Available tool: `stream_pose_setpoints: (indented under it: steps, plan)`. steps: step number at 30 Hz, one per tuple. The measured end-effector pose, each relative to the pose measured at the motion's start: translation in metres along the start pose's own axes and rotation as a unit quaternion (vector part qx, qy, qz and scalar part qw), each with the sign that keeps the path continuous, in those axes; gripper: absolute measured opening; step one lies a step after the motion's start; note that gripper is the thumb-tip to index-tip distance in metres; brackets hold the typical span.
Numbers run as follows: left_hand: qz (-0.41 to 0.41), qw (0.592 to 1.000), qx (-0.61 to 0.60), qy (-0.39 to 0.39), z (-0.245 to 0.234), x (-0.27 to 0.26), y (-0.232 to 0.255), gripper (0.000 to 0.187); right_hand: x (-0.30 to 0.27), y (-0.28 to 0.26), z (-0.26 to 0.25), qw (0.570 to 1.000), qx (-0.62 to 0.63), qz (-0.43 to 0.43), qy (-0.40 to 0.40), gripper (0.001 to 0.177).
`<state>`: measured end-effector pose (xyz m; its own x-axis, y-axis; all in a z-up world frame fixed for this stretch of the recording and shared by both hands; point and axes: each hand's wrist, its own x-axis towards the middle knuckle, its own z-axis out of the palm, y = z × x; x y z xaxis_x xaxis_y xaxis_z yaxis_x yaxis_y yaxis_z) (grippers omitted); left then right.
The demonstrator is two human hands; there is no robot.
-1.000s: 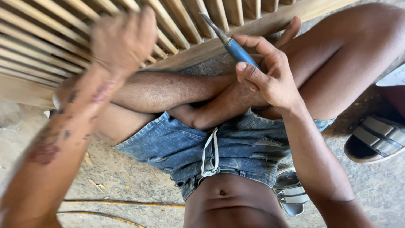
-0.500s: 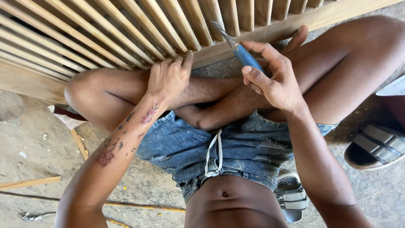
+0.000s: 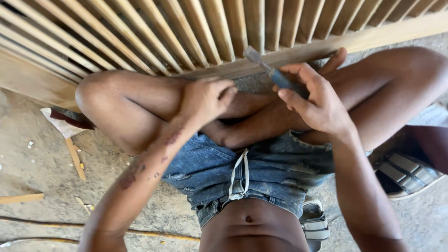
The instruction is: Scraping and cleaning the joints between wooden slats on a furniture piece using a hand tool
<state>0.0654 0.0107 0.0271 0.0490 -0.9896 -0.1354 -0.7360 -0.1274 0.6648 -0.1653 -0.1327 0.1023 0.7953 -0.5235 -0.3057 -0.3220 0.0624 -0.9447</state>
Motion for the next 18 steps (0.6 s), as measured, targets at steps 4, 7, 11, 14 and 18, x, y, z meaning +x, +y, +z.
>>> stream_pose_setpoints:
  steps: [4, 7, 11, 14, 18]
  plan:
    - [-0.021, 0.988, -0.149, 0.021, 0.031, -0.012, 0.025, 0.019, 0.018, -0.002, -0.005, 0.979, -0.203, 0.015, -0.025, 0.043]
    - [-0.161, 0.912, -0.376, -0.006, 0.046, -0.003, 0.041, 0.042, 0.036, -0.003, -0.006, 0.962, -0.263, 0.036, -0.062, 0.050]
    - [-0.235, 0.634, -0.735, 0.046, 0.069, 0.017, 0.039, 0.047, 0.056, 0.001, -0.008, 0.934, -0.320, 0.132, -0.089, 0.046]
    - [-0.217, 0.568, -0.790, 0.079, 0.089, 0.025, 0.028, 0.037, 0.065, 0.007, -0.009, 0.924, -0.336, 0.143, -0.113, 0.046]
    - [-0.223, 0.556, -0.797, 0.073, 0.101, 0.031, 0.015, 0.036, 0.074, 0.005, -0.009, 0.910, -0.340, 0.192, -0.141, 0.046]
